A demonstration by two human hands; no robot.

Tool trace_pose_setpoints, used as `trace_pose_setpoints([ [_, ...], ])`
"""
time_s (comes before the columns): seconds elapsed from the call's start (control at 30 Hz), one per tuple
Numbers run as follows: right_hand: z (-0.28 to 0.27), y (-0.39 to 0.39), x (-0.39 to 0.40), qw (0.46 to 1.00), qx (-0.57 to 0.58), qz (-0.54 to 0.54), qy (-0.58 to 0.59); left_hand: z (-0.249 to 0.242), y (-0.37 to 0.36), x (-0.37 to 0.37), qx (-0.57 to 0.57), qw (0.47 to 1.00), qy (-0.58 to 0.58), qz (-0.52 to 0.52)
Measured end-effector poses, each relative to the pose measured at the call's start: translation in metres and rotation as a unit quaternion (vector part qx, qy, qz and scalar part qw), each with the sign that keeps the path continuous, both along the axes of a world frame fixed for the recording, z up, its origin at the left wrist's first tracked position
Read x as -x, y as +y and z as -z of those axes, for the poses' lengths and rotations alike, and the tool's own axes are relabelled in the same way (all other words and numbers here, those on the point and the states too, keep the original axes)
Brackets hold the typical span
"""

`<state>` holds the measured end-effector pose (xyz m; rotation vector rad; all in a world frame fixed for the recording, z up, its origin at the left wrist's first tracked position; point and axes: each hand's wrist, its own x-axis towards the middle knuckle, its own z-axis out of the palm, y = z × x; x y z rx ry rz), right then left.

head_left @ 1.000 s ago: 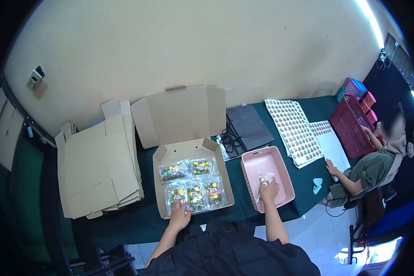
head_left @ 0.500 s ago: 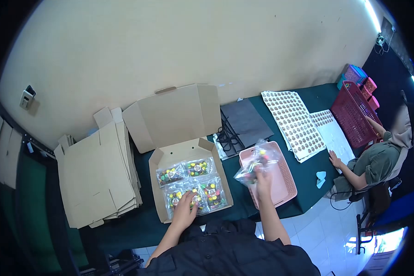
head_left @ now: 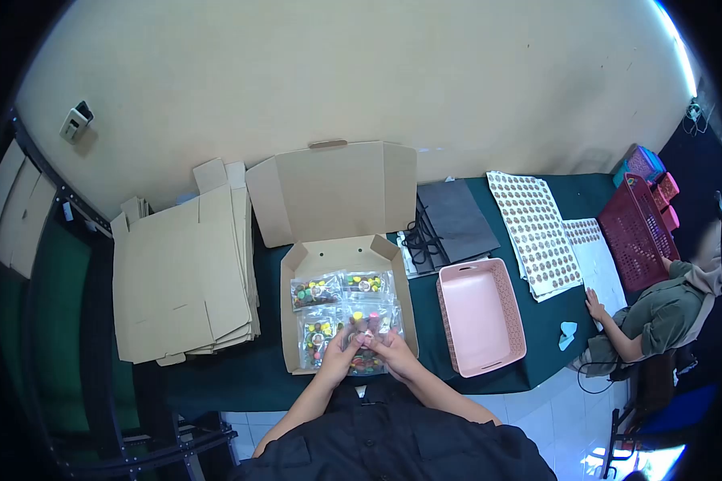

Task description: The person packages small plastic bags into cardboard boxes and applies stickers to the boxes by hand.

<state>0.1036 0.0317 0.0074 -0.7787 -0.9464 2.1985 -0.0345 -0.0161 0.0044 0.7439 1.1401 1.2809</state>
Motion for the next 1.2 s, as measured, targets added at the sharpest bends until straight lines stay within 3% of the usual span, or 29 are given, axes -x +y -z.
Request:
trace_pose_setpoints([
  [0.13, 0.013, -0.008, 0.001, 0.999, 0.033, -0.011, 0.004, 0.000, -0.005, -0.002, 0.029, 0.999, -0.023, -0.022],
  [0.43, 0.018, -0.013, -0.001, 0.996, 0.079, 0.020, 0.036, 0.019, -0.010, 0.000, 0.016, 0.998, 0.046, -0.038],
  [0.5, 0.014, -0.012, 0.000, 0.995, 0.090, 0.027, 0.033, 0.018, -0.008, -0.001, -0.051, 0.993, 0.099, -0.033],
  [0.57, 0.002, -0.012, 0.004, 0.998, -0.041, 0.012, -0.035, 0.006, -0.011, -0.002, -0.054, 0.993, 0.106, -0.025],
  [0.67, 0.020, -0.011, 0.004, 0.997, -0.063, 0.002, -0.041, 0.005, -0.015, -0.006, -0.041, 0.994, 0.093, -0.039],
  [0.8, 0.016, -0.011, -0.004, 0.998, -0.038, -0.030, -0.043, 0.002, -0.017, -0.010, -0.020, 0.994, 0.080, -0.070],
  [0.87, 0.023, -0.011, -0.003, 0.999, 0.020, -0.004, 0.025, 0.007, -0.016, -0.008, -0.006, 0.997, 0.040, -0.070],
  [0.9, 0.022, -0.010, -0.003, 0.999, 0.019, -0.006, 0.025, 0.009, -0.016, -0.007, 0.009, 0.998, 0.002, -0.067],
  [0.97, 0.017, -0.010, -0.005, 0.998, 0.056, 0.005, -0.037, 0.013, -0.015, -0.006, -0.005, 0.997, 0.033, -0.065],
  [1.07, 0.008, -0.014, 0.002, 0.999, -0.043, -0.003, -0.032, 0.009, -0.016, -0.008, -0.026, 0.995, 0.081, -0.056],
  [1.2, 0.015, -0.011, -0.001, 0.997, -0.043, -0.040, -0.057, 0.014, -0.017, -0.006, -0.037, 0.990, 0.116, -0.076],
])
